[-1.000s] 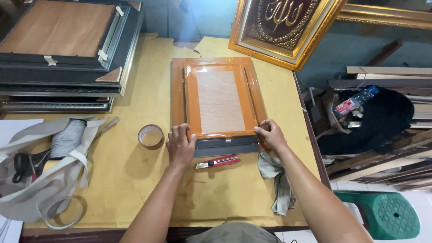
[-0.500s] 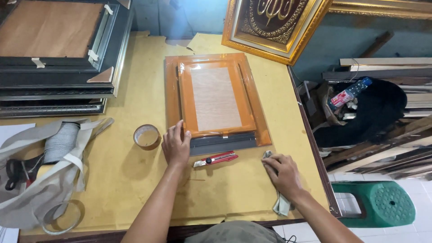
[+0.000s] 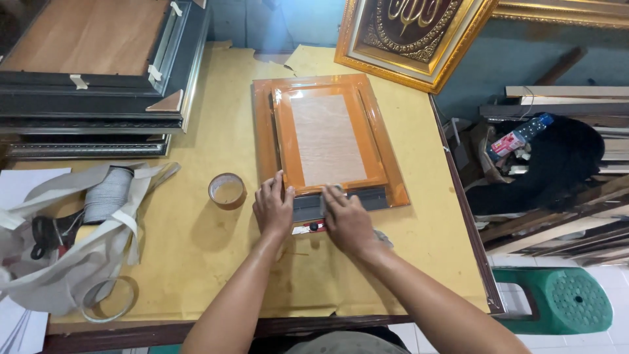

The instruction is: Applying adhesive tape to the back of a picture frame, cutting it to size with a knife, and smoothing it with a cloth.

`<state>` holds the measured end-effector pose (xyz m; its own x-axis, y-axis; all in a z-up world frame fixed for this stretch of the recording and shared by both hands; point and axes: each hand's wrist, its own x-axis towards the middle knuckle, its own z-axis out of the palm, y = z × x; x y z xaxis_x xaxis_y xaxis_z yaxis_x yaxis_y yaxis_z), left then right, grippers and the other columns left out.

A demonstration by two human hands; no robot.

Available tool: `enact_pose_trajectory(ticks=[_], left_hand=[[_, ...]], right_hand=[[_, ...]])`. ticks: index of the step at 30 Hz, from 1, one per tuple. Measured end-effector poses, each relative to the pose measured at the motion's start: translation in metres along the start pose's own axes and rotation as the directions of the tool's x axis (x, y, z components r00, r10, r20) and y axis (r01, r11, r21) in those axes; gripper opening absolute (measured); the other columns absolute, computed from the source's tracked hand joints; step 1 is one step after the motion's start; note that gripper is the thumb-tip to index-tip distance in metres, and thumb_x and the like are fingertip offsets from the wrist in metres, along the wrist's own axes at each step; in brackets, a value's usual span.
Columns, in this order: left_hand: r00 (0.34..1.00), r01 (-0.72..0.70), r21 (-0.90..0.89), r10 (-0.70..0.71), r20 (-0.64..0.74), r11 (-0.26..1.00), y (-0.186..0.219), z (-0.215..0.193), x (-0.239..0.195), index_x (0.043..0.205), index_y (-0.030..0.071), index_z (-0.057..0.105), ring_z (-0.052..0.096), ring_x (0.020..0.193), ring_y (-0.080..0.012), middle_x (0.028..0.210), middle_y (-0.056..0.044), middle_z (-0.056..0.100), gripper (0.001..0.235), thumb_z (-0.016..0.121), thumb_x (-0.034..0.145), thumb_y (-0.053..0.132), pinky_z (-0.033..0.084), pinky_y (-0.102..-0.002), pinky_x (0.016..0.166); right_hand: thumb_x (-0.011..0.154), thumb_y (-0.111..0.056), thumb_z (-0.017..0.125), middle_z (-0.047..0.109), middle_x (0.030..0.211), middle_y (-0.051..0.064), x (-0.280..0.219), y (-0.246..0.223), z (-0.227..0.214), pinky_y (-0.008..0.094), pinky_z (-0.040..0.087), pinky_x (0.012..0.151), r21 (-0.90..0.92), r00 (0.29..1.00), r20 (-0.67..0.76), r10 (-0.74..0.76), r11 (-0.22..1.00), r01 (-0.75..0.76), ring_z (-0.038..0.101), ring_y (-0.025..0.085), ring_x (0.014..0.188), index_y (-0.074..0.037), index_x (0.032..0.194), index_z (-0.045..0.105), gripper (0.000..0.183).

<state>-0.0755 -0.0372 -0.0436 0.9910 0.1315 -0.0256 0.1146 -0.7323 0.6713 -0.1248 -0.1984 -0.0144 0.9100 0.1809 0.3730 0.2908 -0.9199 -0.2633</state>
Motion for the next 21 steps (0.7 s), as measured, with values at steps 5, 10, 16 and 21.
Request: enact_pose_trajectory(ticks=[5,10,16,21], left_hand=[[1.000,0.011,-0.012,-0.011,0.013,1.000,-0.003,-0.001,0.002,0.131,0.027,0.039,0.039,0.117,-0.0248,0.121,-0.002,0.044,0.045,0.039,0.087,0.036,0.036,-0.044,0.092],[1.000,0.021,-0.010,-0.020,0.016,1.000,-0.010,0.007,0.009,0.132,0.029,0.039,0.039,0.117,-0.0224,0.121,0.001,0.044,0.045,0.038,0.087,0.035,0.036,-0.043,0.092],[0.999,0.014,-0.048,-0.011,0.047,0.999,-0.015,0.006,0.011,0.132,0.029,0.038,0.038,0.118,-0.0248,0.122,-0.001,0.043,0.047,0.039,0.086,0.035,0.035,-0.045,0.094],[0.997,0.003,-0.067,0.002,0.080,0.998,-0.011,0.000,0.008,0.133,0.030,0.037,0.036,0.119,-0.0251,0.124,-0.001,0.041,0.047,0.038,0.086,0.037,0.033,-0.045,0.095]], right_hand=[[0.074,-0.015,0.048,0.050,0.124,-0.001,0.020,-0.022,0.037,0.034,0.055,0.057,0.028,0.986,0.116,-0.118,0.993,0.115,0.057,0.030,0.075,-0.019,0.124,0.048,0.050],[0.070,-0.013,0.052,0.049,0.125,-0.008,0.021,0.001,-0.008,0.038,0.056,0.058,-0.056,0.966,0.259,-0.019,0.998,0.035,0.056,0.028,0.081,-0.025,0.127,0.044,0.060],[0.074,-0.015,0.049,0.041,0.132,-0.015,0.007,0.072,-0.040,0.041,0.052,0.077,-0.169,0.880,0.308,0.361,0.931,-0.323,0.051,0.030,0.098,-0.030,0.130,0.042,0.058],[0.069,-0.015,0.058,0.049,0.114,-0.005,0.007,0.075,-0.010,0.039,0.055,0.069,-0.169,0.953,0.141,0.269,0.955,-0.244,0.051,0.026,0.093,-0.021,0.116,0.057,0.047]])
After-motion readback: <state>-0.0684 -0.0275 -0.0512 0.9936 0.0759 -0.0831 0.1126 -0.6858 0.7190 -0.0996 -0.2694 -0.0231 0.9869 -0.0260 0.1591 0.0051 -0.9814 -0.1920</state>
